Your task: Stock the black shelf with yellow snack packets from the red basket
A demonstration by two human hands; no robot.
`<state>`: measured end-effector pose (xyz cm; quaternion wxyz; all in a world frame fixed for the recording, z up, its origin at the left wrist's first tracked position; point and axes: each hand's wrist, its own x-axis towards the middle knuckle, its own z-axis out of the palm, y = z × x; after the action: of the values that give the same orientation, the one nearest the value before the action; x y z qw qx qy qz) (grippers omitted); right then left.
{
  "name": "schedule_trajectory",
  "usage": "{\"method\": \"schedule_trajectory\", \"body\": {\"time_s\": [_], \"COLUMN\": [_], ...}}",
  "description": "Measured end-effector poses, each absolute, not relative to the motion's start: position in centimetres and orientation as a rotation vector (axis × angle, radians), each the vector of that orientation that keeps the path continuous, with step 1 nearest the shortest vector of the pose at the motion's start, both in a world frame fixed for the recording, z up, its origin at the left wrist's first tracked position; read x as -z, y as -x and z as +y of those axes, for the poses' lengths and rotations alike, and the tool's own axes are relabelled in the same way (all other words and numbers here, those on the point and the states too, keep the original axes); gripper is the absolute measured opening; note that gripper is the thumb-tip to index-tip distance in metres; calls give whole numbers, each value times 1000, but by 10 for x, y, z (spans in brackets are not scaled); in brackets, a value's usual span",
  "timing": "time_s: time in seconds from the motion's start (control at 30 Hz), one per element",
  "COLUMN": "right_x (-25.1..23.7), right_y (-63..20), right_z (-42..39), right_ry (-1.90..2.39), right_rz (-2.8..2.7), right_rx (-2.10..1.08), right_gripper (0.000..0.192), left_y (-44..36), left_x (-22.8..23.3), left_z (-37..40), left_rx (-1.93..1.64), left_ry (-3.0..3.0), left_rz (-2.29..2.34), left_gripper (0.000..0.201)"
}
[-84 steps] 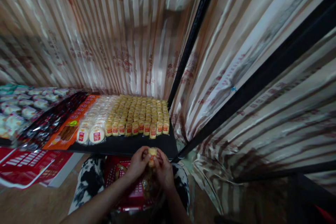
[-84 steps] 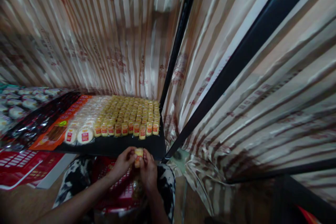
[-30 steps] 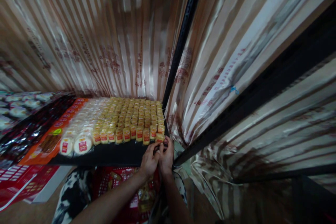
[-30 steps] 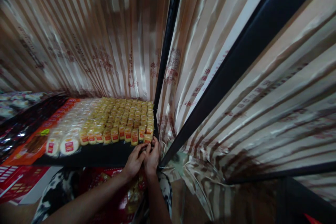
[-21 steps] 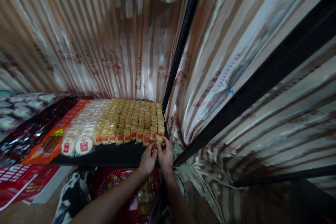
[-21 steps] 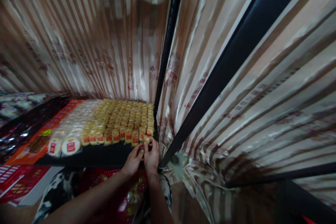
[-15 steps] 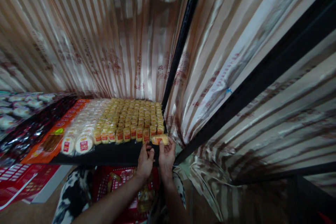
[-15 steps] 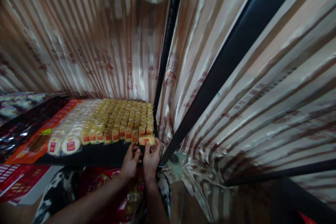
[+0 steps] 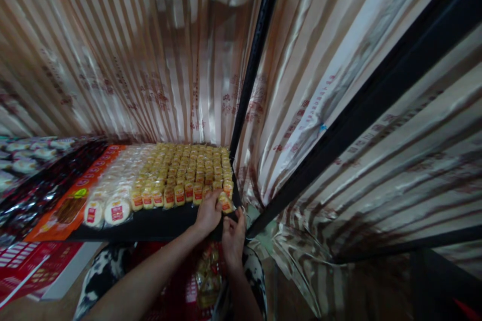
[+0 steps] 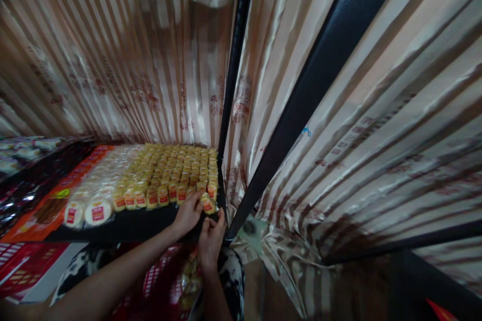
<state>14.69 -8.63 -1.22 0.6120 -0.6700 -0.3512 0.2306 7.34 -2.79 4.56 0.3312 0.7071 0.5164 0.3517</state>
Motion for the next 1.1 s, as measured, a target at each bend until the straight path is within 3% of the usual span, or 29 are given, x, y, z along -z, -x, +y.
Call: {"method": "schedule_trajectory", "body": {"time_s": [0.23,0.57,0.87,1.1], "right_x": [16,15,23,31], "right_y": [-156,-165,-170,-175], "right_z": [-81,-62,-49,-41], "right_ry": [1635,1621,1652,1711], "right_rz": [-1162,-1174,-1177,-1306], "right_rx": [-263,-185,-202,-152], "right_gripper": [41,38,47,45], "left_y": [-86,-91,-84,-82], "left_x": [-55,-44,-32,-17], "left_z": [-15,-9,-24,-32], "left_rx": [-614,-667,-844,-712], "left_ry": [-2181,-2214,-2140,-2167], "left_rz": [1350,1382,1320,1237], "left_gripper": [47,45,41,35]}}
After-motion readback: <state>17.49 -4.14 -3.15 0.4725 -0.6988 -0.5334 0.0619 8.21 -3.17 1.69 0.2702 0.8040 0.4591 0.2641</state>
